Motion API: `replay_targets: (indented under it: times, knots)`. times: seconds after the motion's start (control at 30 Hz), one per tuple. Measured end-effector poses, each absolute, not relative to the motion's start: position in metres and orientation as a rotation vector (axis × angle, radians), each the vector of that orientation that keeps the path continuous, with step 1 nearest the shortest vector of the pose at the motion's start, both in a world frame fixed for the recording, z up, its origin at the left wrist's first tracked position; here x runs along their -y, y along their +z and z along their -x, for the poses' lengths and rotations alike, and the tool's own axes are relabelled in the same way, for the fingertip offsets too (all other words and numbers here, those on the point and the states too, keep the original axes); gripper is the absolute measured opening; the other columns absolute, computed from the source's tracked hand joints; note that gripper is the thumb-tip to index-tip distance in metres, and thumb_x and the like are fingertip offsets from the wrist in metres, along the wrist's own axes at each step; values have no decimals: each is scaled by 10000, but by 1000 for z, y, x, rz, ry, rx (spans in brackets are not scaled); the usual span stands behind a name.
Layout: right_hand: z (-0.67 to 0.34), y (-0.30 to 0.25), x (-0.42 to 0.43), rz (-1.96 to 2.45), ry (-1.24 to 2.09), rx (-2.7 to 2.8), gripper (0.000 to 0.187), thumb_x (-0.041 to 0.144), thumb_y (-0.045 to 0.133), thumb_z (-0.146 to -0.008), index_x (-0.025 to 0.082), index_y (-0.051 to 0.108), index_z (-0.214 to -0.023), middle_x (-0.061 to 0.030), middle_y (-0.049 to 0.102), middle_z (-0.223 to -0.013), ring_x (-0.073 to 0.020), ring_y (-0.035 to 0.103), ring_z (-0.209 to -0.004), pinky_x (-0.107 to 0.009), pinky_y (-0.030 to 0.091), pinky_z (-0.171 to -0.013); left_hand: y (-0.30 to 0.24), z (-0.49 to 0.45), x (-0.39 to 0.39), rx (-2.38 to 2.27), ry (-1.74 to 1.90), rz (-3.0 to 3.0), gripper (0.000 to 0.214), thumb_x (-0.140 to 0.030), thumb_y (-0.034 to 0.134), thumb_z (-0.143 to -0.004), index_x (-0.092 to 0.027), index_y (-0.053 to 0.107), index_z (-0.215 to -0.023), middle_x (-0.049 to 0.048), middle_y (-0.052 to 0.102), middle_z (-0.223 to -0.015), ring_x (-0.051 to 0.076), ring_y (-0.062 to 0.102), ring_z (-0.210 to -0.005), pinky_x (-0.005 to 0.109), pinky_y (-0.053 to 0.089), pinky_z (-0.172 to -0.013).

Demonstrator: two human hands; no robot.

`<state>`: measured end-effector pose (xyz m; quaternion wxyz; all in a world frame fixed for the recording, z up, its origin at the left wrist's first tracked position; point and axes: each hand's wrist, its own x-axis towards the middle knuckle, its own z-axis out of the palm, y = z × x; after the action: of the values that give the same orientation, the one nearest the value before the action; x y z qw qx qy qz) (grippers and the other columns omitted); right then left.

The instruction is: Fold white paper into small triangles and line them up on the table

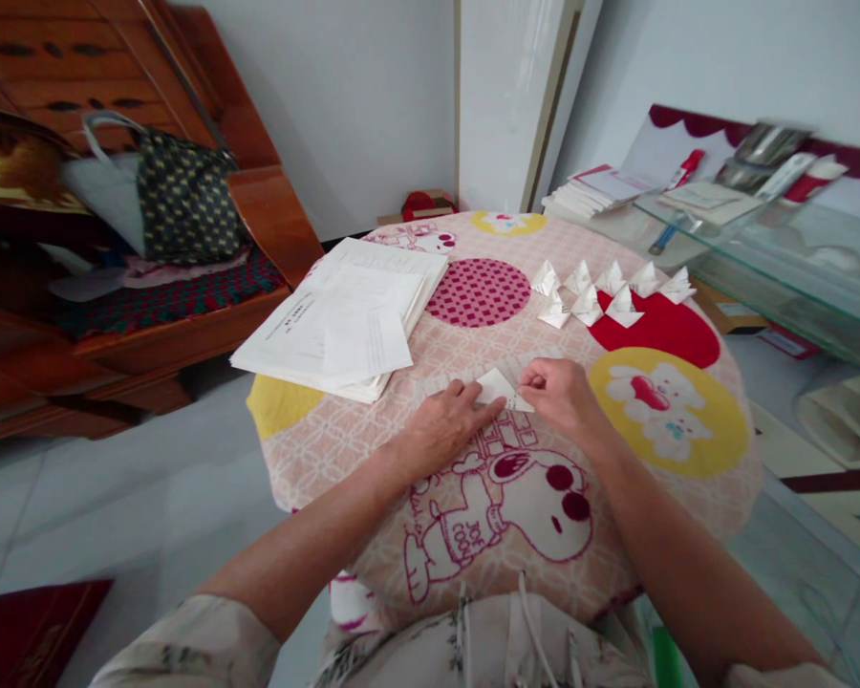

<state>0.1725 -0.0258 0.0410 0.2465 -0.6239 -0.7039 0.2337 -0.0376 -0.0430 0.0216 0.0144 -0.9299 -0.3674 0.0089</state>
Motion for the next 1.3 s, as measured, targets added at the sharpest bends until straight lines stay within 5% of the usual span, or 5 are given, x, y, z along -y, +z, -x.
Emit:
replay_targets:
  times: [0.3, 0.47, 0.97, 1.3]
  knots:
    - [-158, 26, 20, 1678, 915, 1910, 100, 93, 609, -712, 146, 693, -701, -5, 647, -601, -134, 583, -584, -232, 397, -567, 26, 44, 37, 1203, -71, 2968, 416, -203, 480, -972, -281, 545, -1376, 95, 588, -1241, 240, 550, -1026, 339, 519, -815]
    - [-150, 31, 21, 1733, 776, 1977, 72, 101, 654, -684, 153, 691, -651, -26, 662, -615, -136, 579, -596, -243, 385, -574, 25, 47, 34, 1216, -139, 2998, 335, -211, 465, -985, -264, 623, -1276, 91, 606, -1222, 228, 566, -998, 336, 516, -805]
    - [-203, 40, 26, 1882, 1040, 1839, 84, 124, 589, -659, 169, 592, -590, 34, 528, -428, -100, 469, -356, -211, 311, -401, 25, 46, 35, 1230, -153, 2980, 327, -224, 466, -987, -248, 632, -1268, 102, 603, -1260, 239, 569, -1047, 333, 523, -800]
    - [-151, 32, 23, 1646, 726, 2030, 38, 137, 658, -747, 156, 671, -716, -25, 662, -650, -138, 579, -620, -250, 390, -597, 21, 46, 29, 1349, -435, 3048, 276, -249, 506, -983, -264, 720, -1157, 70, 662, -1192, 217, 620, -1056, 350, 521, -892]
